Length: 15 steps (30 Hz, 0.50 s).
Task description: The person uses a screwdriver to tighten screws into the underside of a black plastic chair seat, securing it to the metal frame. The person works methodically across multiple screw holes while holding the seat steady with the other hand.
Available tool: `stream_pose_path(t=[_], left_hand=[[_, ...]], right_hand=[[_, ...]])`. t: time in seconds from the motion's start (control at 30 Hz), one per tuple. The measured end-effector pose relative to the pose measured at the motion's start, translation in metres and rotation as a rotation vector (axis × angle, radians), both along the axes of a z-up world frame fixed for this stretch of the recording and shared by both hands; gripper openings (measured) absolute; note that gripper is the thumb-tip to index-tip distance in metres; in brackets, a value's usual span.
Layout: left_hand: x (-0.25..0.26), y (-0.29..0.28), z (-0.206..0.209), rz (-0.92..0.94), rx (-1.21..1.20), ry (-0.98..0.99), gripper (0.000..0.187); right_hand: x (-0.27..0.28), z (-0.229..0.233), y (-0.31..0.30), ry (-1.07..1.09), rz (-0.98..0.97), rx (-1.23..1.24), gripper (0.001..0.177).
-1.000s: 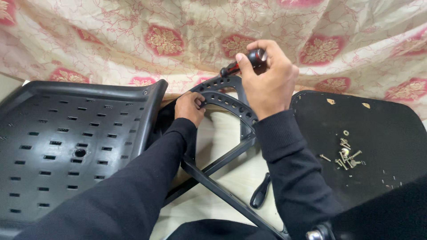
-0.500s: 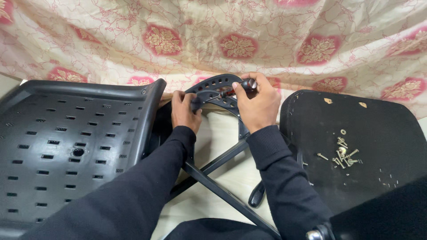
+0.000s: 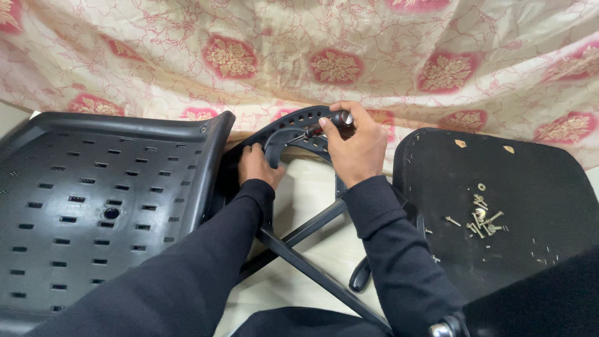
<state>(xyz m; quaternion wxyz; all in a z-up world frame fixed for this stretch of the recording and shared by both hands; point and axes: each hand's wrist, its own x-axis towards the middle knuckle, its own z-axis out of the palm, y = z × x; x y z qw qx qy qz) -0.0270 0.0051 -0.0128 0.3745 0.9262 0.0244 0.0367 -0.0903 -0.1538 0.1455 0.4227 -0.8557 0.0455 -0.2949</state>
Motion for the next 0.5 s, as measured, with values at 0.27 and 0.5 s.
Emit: stream_pose_path(t=[0.27,0.5], left_hand=[[0.008,0.004,-0.006,-0.026,-0.071,-0.007,0.061],[0.003,0.007,-0.01,-0.073,-0.104,-0.06,0.062]], right_hand=[[0.002,0.008,0.005,-0.004,0.074,-0.112,0.024],[0.015,0.009,0.008,0.111,0.312,-0.212,0.029]])
